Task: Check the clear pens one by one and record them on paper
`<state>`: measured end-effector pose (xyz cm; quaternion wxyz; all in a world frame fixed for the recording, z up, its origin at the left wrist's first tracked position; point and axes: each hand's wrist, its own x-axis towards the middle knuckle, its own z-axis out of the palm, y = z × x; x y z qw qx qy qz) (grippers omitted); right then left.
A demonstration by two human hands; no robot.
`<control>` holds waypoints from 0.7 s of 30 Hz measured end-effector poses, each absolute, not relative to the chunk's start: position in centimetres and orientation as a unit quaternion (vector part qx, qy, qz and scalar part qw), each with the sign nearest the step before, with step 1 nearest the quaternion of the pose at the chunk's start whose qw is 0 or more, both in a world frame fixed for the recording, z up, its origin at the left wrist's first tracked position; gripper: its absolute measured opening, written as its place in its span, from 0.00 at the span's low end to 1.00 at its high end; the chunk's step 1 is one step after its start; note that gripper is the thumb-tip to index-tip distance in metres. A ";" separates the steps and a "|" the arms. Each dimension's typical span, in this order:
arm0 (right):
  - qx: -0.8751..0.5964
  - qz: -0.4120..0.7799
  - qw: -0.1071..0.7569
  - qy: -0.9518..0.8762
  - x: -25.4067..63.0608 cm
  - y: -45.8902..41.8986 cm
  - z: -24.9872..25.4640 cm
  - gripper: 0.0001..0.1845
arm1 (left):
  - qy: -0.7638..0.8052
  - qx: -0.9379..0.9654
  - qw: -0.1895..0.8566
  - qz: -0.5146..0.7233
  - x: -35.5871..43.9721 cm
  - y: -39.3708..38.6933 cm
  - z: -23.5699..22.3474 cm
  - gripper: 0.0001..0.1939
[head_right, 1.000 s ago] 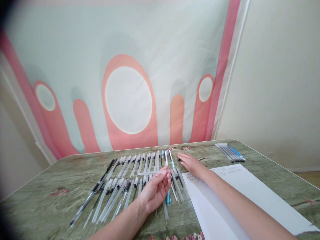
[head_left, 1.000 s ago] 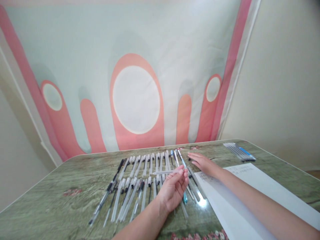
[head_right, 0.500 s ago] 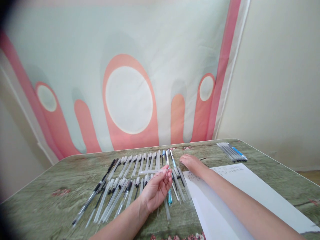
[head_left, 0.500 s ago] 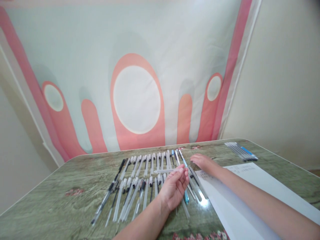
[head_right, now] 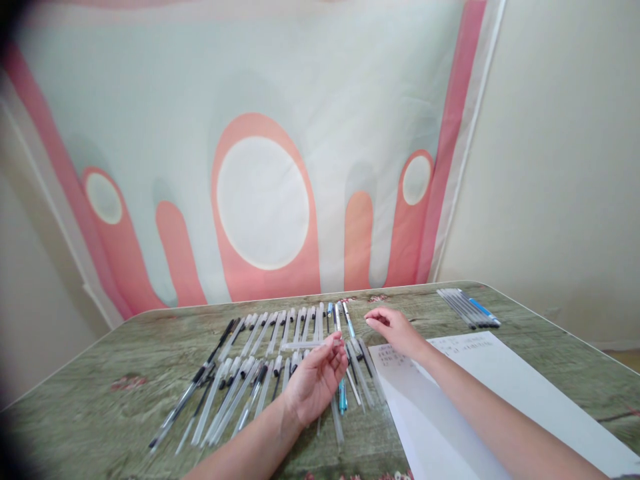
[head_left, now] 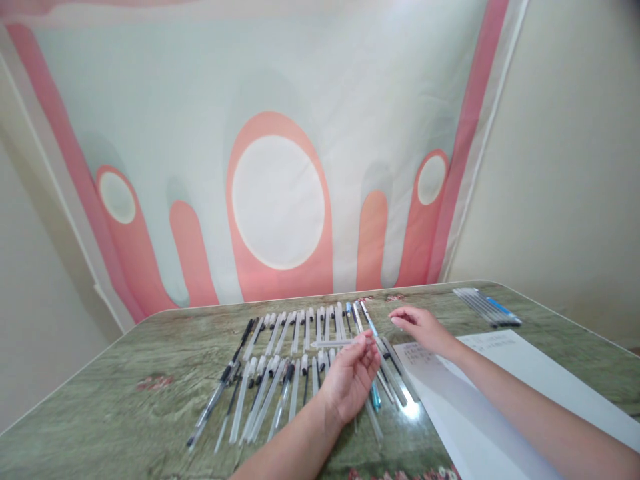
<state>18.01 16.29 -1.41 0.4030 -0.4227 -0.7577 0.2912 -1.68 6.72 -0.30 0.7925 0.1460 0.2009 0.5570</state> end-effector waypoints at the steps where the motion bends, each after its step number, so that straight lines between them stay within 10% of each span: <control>1: -0.422 0.333 0.413 -0.735 17.7 15.5 -1.2 0.15 | 0.200 0.147 0.791 0.559 -1.6 6.7 -0.3 0.12; 21: -0.374 0.388 0.483 -0.690 13.8 8.4 0.1 0.10 | 0.228 0.166 0.771 0.571 -1.1 6.2 -0.2 0.09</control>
